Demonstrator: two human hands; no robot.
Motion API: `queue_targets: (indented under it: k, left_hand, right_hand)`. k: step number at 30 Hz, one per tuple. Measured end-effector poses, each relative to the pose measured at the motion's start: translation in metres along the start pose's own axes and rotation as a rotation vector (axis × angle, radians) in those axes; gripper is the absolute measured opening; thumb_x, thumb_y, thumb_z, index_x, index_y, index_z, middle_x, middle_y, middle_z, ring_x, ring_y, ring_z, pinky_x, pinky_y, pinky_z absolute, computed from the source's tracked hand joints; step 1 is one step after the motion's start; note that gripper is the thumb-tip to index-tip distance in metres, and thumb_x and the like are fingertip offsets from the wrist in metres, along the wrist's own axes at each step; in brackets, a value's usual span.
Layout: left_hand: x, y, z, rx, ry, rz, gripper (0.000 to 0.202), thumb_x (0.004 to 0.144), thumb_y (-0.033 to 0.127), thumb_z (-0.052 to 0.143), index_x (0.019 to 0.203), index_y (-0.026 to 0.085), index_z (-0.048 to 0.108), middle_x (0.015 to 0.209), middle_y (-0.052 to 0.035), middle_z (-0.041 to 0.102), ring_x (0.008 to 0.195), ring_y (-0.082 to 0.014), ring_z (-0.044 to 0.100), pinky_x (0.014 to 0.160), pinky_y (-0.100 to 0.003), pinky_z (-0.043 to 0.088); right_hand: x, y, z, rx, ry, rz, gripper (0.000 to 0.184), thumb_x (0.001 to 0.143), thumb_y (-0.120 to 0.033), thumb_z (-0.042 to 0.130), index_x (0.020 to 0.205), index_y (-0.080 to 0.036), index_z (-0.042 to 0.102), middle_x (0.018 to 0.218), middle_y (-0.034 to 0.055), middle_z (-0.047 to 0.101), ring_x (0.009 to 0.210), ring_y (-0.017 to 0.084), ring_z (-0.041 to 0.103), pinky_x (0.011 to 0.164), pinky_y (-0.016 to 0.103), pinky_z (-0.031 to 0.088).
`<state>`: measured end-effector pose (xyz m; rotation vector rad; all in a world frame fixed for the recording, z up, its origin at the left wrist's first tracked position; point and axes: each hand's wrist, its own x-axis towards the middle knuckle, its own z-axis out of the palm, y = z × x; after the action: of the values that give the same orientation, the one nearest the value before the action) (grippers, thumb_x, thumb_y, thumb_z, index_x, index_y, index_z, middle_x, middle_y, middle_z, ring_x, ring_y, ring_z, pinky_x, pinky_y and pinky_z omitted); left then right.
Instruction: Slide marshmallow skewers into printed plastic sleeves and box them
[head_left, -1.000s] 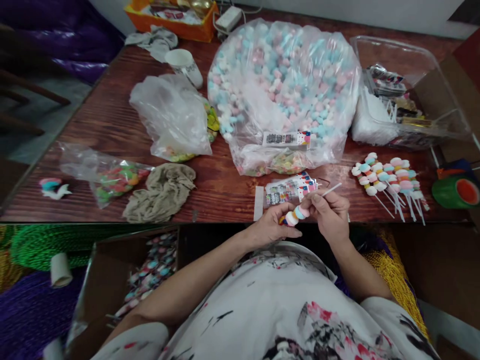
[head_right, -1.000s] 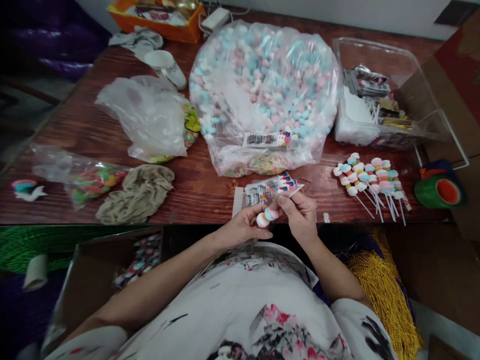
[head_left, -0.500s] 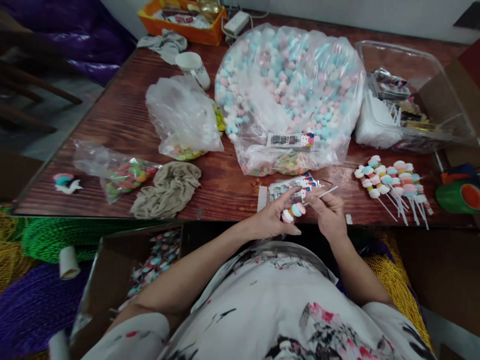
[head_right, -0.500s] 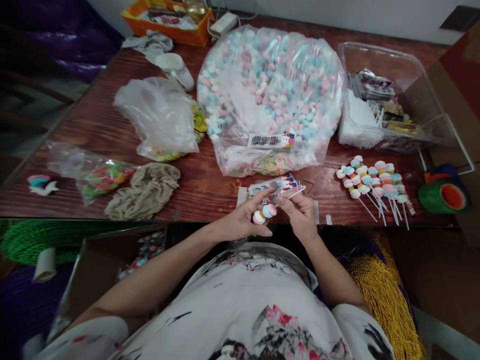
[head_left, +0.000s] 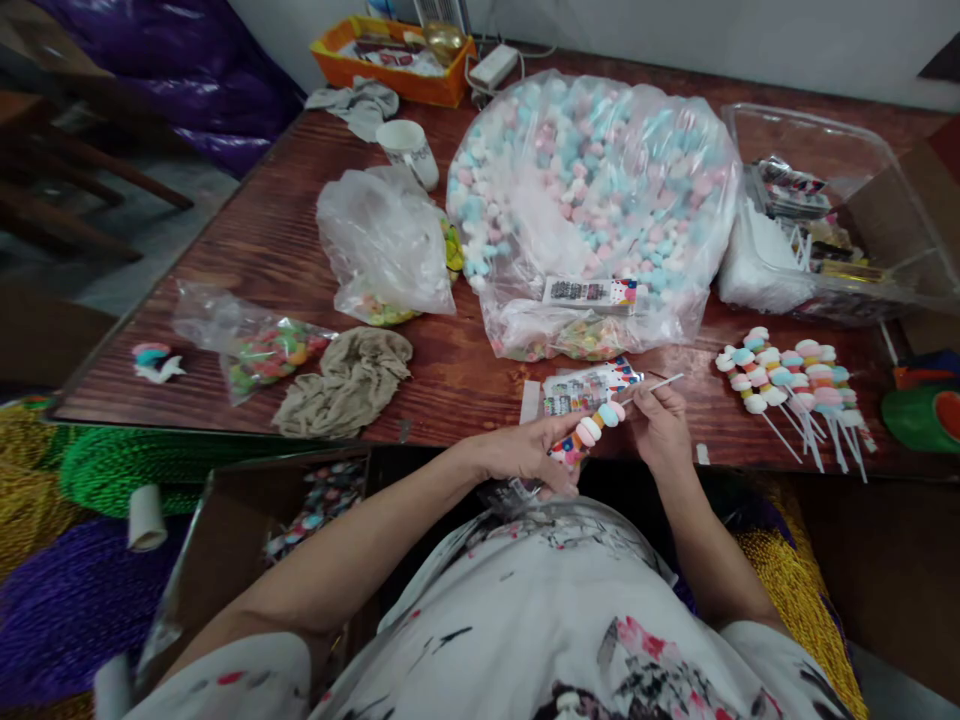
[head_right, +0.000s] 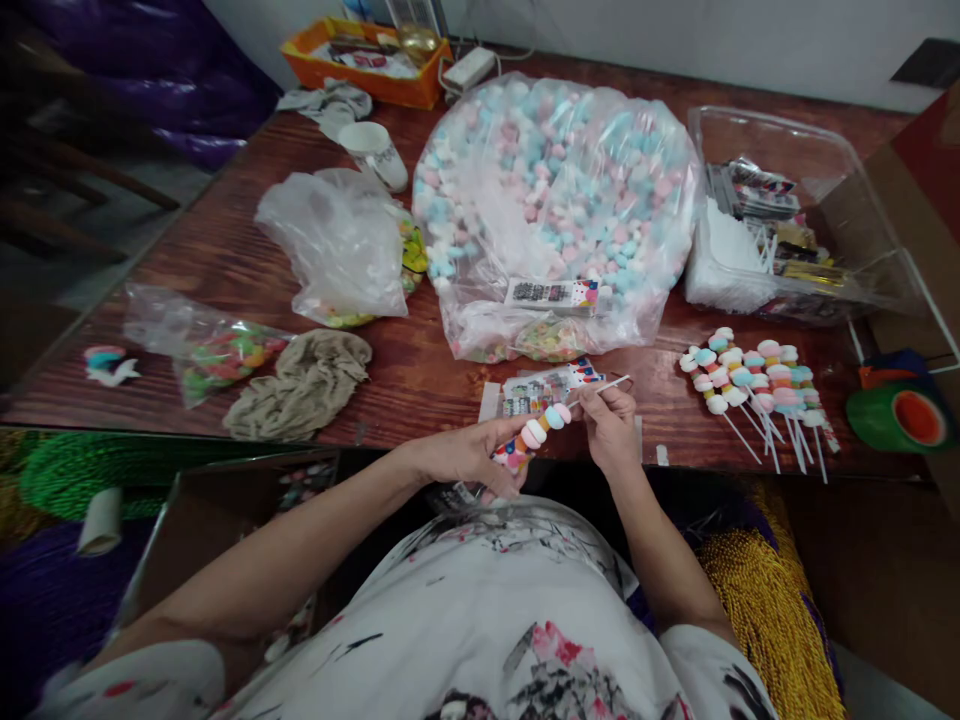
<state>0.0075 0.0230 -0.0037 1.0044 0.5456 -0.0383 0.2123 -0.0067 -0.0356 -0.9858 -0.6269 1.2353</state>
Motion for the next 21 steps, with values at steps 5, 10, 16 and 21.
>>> queue_targets:
  k: [5,10,16,21]
  left_hand:
    - [0.003,-0.001,0.008,-0.065,-0.174,-0.083,0.046,0.054,0.027,0.089,0.085,0.015,0.057,0.059,0.0045,0.061,0.037,-0.0066,0.048,0.033,-0.016,0.034]
    - [0.010,-0.003,0.003,-0.154,-0.057,-0.007,0.081,0.057,0.021,0.087,0.129,0.022,0.050,0.063,0.0086,0.058,0.037,-0.0033,0.042,0.035,-0.014,0.029]
    - [0.012,0.002,0.005,-0.042,0.187,0.177,0.117,0.054,0.015,0.087,0.151,0.033,0.025,0.114,-0.0049,0.062,0.069,-0.0068,0.056,0.059,-0.017,0.045]
    - [0.018,-0.001,0.008,0.138,0.208,0.234,0.116,0.057,0.019,0.085,0.153,0.032,0.021,0.143,-0.0094,0.045,0.102,-0.0185,0.059,0.081,-0.028,0.050]
  right_hand:
    - [0.008,-0.003,-0.003,-0.076,-0.174,0.026,0.024,0.066,-0.043,0.080,0.064,-0.021,0.069,0.060,-0.0021,0.065,0.051,0.011,0.054,0.050,0.025,0.044]
    - [0.003,-0.014,0.001,-0.100,-0.179,0.042,0.025,0.068,-0.044,0.077,0.062,-0.021,0.070,0.058,-0.0009,0.064,0.051,0.012,0.054,0.050,0.026,0.045]
    - [-0.011,-0.019,0.001,-0.099,-0.076,0.032,0.018,0.073,-0.035,0.076,0.064,-0.020,0.070,0.059,-0.0024,0.064,0.050,0.009,0.053,0.051,0.022,0.042]
    - [-0.020,-0.011,0.008,-0.153,-0.041,-0.014,0.015,0.075,-0.034,0.074,0.071,-0.020,0.072,0.061,-0.0021,0.066,0.054,0.010,0.055,0.056,0.024,0.044]
